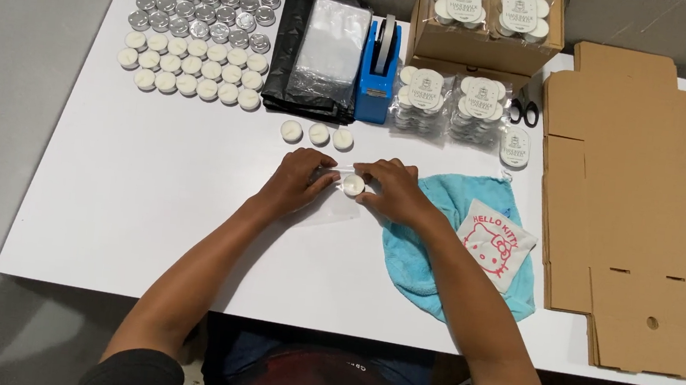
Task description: Packing small tea light candles into individual plastic bags at a packaging station.
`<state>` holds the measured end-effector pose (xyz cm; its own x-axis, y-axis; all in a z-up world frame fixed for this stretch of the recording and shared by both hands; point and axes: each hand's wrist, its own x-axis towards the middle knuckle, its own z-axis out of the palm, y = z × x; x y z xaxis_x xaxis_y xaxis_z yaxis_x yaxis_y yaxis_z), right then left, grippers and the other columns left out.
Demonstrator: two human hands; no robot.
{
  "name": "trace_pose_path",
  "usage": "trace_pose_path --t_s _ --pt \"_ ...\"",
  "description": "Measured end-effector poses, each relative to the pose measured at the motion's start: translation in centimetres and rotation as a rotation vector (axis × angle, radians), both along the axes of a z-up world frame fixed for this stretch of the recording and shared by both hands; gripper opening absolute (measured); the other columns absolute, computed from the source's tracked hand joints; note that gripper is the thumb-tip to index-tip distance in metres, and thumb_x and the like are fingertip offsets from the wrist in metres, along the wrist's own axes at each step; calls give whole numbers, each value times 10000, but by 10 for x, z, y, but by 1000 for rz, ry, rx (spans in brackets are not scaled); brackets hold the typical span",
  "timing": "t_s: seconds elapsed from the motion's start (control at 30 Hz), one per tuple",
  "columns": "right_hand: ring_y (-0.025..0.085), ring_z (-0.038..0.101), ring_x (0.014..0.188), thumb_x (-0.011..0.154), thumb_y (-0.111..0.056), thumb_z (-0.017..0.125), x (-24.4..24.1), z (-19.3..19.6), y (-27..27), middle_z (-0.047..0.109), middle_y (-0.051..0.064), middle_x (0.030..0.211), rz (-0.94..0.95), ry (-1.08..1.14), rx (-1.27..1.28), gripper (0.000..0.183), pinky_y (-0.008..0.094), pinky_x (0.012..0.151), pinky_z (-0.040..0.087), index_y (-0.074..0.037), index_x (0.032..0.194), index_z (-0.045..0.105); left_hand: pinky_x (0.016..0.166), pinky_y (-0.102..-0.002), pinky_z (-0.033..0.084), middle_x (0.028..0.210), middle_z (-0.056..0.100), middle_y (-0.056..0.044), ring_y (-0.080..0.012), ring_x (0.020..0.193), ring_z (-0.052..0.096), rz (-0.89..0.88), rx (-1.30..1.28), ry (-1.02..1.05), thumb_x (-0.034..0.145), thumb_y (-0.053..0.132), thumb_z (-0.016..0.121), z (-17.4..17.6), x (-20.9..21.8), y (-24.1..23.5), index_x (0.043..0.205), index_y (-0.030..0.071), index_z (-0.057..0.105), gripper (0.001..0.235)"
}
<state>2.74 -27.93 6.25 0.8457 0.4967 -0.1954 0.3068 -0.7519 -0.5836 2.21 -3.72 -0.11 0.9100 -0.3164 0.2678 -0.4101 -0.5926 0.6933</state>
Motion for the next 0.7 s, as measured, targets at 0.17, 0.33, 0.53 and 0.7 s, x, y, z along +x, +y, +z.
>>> trace_pose_path --t_s 0.17,0.33,0.53,0.7 --pt "241 577 1198 877 -63 759 4 1 -3 741 23 1122 -47 92 59 619 452 1098 261 -156 1455 558 888 -408 511 989 712 -92 -284 982 679 2 25 -22 1001 308 691 -2 1 1 1157 111 700 252" --pt "238 592 1184 898 26 684 0 18 1 761 3 1044 -71 171 109 625 453 1119 236 -169 1467 514 905 -416 500 1007 705 -87 -287 1010 666 -16 71 -21 1008 308 679 -1 -4 -1 1165 114 702 250" --pt "253 607 1235 928 31 600 1 7 -2 781 8 1064 38 160 133 765 482 1129 217 -199 1606 328 891 -423 497 1004 708 -97 -297 1005 656 -8 50 -34 1014 279 657 -3 -9 -4 1154 118 709 219" --pt "333 710 1153 943 50 578 4 -10 -5 768 137 1113 -22 110 329 739 495 1080 451 -135 1613 327 882 -399 502 990 717 -77 -268 984 659 41 62 -15 1029 303 635 -5 -12 -4 1142 146 725 213"
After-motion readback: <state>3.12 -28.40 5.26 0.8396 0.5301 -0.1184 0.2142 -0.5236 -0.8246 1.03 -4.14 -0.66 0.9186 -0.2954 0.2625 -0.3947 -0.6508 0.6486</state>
